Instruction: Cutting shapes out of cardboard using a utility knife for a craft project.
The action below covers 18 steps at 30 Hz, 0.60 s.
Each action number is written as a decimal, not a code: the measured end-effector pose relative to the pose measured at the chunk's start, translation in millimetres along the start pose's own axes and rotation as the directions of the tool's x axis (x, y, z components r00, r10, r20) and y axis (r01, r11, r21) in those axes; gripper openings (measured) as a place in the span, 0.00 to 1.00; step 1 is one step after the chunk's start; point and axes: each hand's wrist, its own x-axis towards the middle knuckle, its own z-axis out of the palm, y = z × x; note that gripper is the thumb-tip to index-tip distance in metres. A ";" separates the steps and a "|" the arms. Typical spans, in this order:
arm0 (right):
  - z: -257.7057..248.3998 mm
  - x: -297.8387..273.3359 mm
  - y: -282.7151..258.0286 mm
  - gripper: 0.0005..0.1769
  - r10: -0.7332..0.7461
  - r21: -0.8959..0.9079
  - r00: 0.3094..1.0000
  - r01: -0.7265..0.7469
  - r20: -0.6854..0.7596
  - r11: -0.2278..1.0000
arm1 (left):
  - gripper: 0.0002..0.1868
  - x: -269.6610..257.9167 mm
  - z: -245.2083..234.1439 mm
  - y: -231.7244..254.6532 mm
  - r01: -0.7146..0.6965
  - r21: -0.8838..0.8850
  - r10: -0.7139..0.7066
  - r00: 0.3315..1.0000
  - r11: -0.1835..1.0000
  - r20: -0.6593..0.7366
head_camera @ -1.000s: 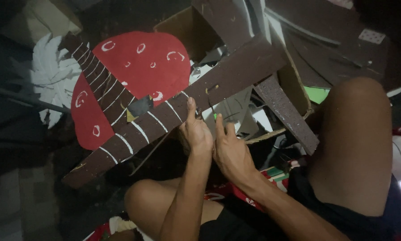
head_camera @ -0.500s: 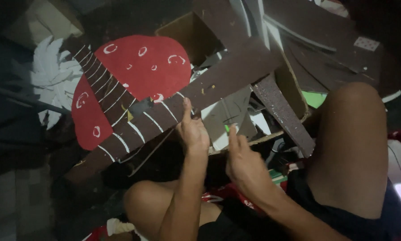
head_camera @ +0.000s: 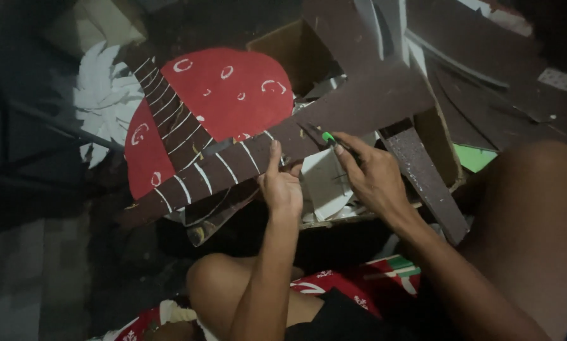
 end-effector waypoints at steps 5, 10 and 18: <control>-4.4 2.0 -10.5 0.16 -0.012 0.070 0.998 0.008 0.055 0.998 | 0.15 5.7 -0.9 -1.6 0.024 0.028 -0.024 1.000 0.999 -0.002; -3.1 -0.6 -5.1 0.16 0.012 0.079 0.995 -0.021 0.102 0.997 | 0.15 2.2 3.8 1.3 0.019 0.018 -0.019 1.000 1.000 -0.017; 6.4 -10.9 16.5 0.16 0.003 0.006 0.992 -0.004 0.126 1.000 | 0.20 2.6 2.2 1.0 -0.004 -0.035 0.003 0.999 0.999 -0.036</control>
